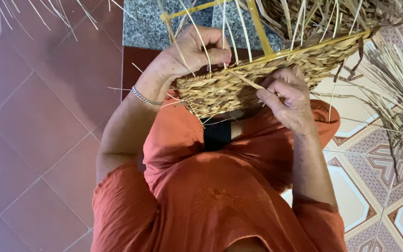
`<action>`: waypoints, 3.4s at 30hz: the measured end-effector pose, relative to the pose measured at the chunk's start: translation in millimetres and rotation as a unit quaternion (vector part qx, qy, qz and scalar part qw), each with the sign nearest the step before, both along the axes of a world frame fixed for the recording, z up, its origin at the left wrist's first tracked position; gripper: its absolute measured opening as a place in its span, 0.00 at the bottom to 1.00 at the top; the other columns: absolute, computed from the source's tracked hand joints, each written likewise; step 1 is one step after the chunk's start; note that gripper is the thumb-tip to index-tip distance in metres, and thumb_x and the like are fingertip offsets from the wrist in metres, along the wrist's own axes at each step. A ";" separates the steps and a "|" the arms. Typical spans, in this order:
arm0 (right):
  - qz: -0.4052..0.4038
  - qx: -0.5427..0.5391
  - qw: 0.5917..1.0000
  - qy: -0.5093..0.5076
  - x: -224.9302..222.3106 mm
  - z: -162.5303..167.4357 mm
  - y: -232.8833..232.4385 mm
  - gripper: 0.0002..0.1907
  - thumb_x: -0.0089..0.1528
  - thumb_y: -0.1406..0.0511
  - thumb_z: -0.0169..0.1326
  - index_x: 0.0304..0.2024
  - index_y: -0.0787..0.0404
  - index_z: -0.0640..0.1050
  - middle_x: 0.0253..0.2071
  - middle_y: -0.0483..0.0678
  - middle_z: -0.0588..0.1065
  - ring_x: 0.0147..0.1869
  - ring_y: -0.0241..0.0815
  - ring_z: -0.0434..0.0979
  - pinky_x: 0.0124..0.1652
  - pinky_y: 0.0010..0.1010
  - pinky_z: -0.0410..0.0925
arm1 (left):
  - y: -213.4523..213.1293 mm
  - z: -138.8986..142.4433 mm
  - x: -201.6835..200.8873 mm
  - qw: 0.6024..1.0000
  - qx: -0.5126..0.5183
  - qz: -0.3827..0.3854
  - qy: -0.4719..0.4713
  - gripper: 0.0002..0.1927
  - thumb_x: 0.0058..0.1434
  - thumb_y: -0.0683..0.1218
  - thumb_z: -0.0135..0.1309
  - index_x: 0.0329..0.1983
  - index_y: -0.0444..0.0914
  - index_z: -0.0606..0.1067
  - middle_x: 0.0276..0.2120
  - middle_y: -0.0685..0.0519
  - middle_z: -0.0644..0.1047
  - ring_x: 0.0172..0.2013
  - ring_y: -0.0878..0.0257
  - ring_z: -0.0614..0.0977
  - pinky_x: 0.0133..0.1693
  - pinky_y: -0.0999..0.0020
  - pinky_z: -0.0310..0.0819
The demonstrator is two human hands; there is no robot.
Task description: The person sits on the floor and weaves dried palm leaves into a basket frame, threading strands through the vertical ribs and tightening the weave by hand. The basket gradually takes shape as the person continues the interlacing pattern.
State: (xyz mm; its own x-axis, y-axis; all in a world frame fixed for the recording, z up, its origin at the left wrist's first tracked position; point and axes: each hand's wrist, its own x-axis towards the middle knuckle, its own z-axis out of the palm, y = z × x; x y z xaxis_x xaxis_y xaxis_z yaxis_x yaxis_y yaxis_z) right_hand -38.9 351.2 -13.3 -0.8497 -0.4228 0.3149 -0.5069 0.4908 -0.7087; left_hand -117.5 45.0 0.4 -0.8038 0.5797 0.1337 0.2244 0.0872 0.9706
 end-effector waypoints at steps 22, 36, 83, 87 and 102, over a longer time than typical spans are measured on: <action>0.197 -0.408 0.881 -0.137 74.6 47.7 27.5 0.15 0.67 0.70 0.54 0.57 0.63 0.74 0.44 0.57 0.77 0.42 0.51 0.82 0.40 0.43 0.80 | -24.5 -3.9 11.0 0.975 0.203 -0.066 -0.066 0.08 0.77 0.43 0.48 0.44 0.36 0.76 0.37 0.47 0.83 0.41 0.62 0.87 0.45 0.68 0.81; 0.021 -0.276 0.924 -0.263 26.4 39.7 -42.6 0.16 0.69 0.67 0.50 0.25 0.63 0.76 0.22 0.44 0.73 0.23 0.32 0.68 0.25 0.27 0.61 | -7.1 18.0 7.2 0.988 0.148 -0.013 0.051 0.26 0.62 0.40 0.71 0.57 0.39 0.69 0.42 0.59 0.71 0.41 0.71 0.74 0.43 0.76 0.72; -0.118 -0.045 0.974 0.185 21.9 16.6 -89.9 0.16 0.63 0.79 0.61 0.52 0.68 0.78 0.53 0.61 0.74 0.43 0.47 0.79 0.41 0.34 0.73 | 21.0 18.1 -39.9 0.940 -0.324 -0.107 0.020 0.09 0.54 0.44 0.63 0.29 0.33 0.78 0.23 0.46 0.77 0.25 0.58 0.77 0.27 0.62 0.73; -0.145 -0.030 0.962 0.228 18.3 18.5 -91.6 0.13 0.62 0.76 0.67 0.47 0.66 0.78 0.44 0.53 0.75 0.41 0.48 0.81 0.37 0.35 0.74 | 8.6 20.1 -31.0 0.972 -0.121 -0.093 -0.177 0.09 0.58 0.47 0.67 0.37 0.38 0.82 0.28 0.54 0.83 0.28 0.67 0.83 0.28 0.73 0.75; -0.200 -0.101 0.961 0.162 14.3 29.4 -107.7 0.08 0.57 0.76 0.62 0.36 0.65 0.77 0.36 0.51 0.74 0.38 0.46 0.78 0.38 0.35 0.72 | 8.8 -12.8 -19.3 0.990 0.030 -0.027 -0.136 0.08 0.67 0.48 0.62 0.40 0.38 0.81 0.34 0.56 0.82 0.36 0.71 0.84 0.36 0.77 0.78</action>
